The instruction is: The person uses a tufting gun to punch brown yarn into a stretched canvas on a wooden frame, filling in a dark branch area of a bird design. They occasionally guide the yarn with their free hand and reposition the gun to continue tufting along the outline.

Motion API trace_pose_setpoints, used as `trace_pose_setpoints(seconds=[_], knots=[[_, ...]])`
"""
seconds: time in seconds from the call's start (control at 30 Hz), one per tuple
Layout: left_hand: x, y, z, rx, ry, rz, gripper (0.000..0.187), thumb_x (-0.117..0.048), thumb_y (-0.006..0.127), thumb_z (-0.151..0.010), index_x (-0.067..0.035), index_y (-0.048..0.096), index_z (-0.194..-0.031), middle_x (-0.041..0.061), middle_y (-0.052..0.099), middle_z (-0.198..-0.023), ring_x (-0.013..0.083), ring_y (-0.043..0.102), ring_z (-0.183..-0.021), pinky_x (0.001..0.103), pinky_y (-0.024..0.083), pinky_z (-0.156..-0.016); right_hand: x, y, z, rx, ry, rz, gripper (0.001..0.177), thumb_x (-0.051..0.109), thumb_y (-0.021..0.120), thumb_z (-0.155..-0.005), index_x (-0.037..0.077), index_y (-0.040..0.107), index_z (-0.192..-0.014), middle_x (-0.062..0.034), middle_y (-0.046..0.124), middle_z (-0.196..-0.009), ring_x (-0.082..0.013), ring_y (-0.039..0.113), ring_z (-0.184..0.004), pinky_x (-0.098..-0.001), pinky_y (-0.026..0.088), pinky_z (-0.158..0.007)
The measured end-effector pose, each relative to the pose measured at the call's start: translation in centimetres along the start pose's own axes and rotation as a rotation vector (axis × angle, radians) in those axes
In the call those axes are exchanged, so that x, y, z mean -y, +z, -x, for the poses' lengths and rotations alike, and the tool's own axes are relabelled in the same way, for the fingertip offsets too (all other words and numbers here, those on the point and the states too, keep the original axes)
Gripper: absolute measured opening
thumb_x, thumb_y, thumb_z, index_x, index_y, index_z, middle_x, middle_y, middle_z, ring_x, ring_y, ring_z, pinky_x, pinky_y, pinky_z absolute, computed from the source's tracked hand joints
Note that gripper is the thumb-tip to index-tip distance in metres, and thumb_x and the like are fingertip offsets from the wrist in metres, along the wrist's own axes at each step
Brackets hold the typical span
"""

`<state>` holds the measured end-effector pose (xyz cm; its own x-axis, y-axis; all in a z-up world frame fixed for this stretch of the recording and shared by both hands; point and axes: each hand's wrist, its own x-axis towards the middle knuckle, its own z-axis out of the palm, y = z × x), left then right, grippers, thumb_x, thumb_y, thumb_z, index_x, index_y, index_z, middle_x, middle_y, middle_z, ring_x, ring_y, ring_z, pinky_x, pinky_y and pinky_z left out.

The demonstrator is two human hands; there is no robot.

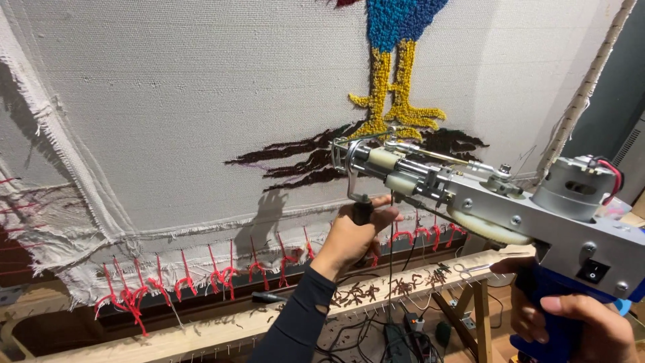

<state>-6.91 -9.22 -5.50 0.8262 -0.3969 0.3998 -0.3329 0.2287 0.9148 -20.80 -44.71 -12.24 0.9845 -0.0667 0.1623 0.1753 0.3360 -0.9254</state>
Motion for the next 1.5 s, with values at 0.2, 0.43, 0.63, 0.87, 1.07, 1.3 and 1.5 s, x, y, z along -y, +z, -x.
trace_pose_setpoints(seconds=[0.2,0.43,0.63,0.87,1.07,1.3,1.5], knots=[[-0.6,0.2,1.6,-0.099,-0.188,-0.137,0.033,-0.031,0.063,-0.097,-0.010,0.074,-0.120,0.001,0.082,-0.106,0.0088,0.049,-0.054,0.023,0.044,-0.052,0.4,0.4,-0.7,-0.042,-0.041,0.158,0.068,0.012,0.065,-0.078,-0.011,0.050,-0.140,-0.0227,0.050,-0.058,-0.0325,0.051,-0.043,-0.0474,0.045,-0.039],[-0.9,-1.5,2.0,-0.133,0.081,-0.057,0.021,-0.018,0.069,-0.095,0.000,0.077,-0.101,0.010,0.081,-0.097,0.0098,0.071,-0.080,0.027,0.057,-0.071,-0.5,1.7,-1.0,0.125,-0.036,0.011,0.066,0.010,0.065,-0.082,-0.014,0.048,-0.140,-0.0186,0.053,-0.067,-0.0285,0.053,-0.051,-0.0419,0.046,-0.044],[1.5,-2.5,1.5,-0.111,0.201,-0.085,0.016,-0.009,0.064,-0.089,0.003,0.075,-0.090,0.007,0.081,-0.094,0.0088,0.075,-0.086,0.026,0.061,-0.080,-2.0,0.2,-1.7,0.035,0.055,-0.036,0.066,0.018,0.064,-0.089,0.000,0.045,-0.150,-0.0146,0.051,-0.072,-0.0241,0.052,-0.056,-0.0417,0.045,-0.045],[0.7,-1.5,1.8,-0.142,-0.032,-0.123,0.016,-0.016,0.068,-0.093,-0.001,0.071,-0.097,0.012,0.076,-0.084,0.0068,0.059,-0.052,0.024,0.049,-0.048,-2.8,-1.0,-0.7,-0.092,0.090,0.017,0.060,0.021,0.065,-0.092,-0.002,0.046,-0.144,-0.0168,0.050,-0.069,-0.0269,0.052,-0.055,-0.0452,0.045,-0.045],[1.9,-0.9,1.5,-0.093,-0.096,0.004,0.019,-0.015,0.064,-0.093,0.000,0.071,-0.102,0.007,0.080,-0.093,0.0030,0.061,-0.055,0.024,0.048,-0.044,-2.5,0.1,1.3,-0.193,0.060,0.082,0.053,0.018,0.064,-0.092,-0.010,0.046,-0.134,-0.0234,0.050,-0.070,-0.0306,0.051,-0.056,-0.0477,0.046,-0.049],[1.3,-1.4,1.6,-0.031,-0.095,-0.002,0.020,-0.017,0.063,-0.094,0.000,0.074,-0.096,0.006,0.079,-0.091,0.0062,0.055,-0.050,0.024,0.049,-0.043,-1.2,4.8,2.6,-0.349,0.075,0.176,0.057,0.016,0.062,-0.090,-0.005,0.046,-0.142,-0.0248,0.054,-0.080,-0.0296,0.051,-0.061,-0.0458,0.043,-0.052],[2.8,-2.7,1.1,0.015,-0.063,0.014,0.019,-0.007,0.059,-0.089,0.003,0.074,-0.092,0.008,0.077,-0.090,0.0065,0.057,-0.054,0.026,0.052,-0.046,-1.0,8.1,3.3,-0.392,0.014,0.068,0.060,0.012,0.065,-0.088,-0.004,0.049,-0.143,-0.0205,0.054,-0.081,-0.0239,0.048,-0.061,-0.0407,0.042,-0.051]])
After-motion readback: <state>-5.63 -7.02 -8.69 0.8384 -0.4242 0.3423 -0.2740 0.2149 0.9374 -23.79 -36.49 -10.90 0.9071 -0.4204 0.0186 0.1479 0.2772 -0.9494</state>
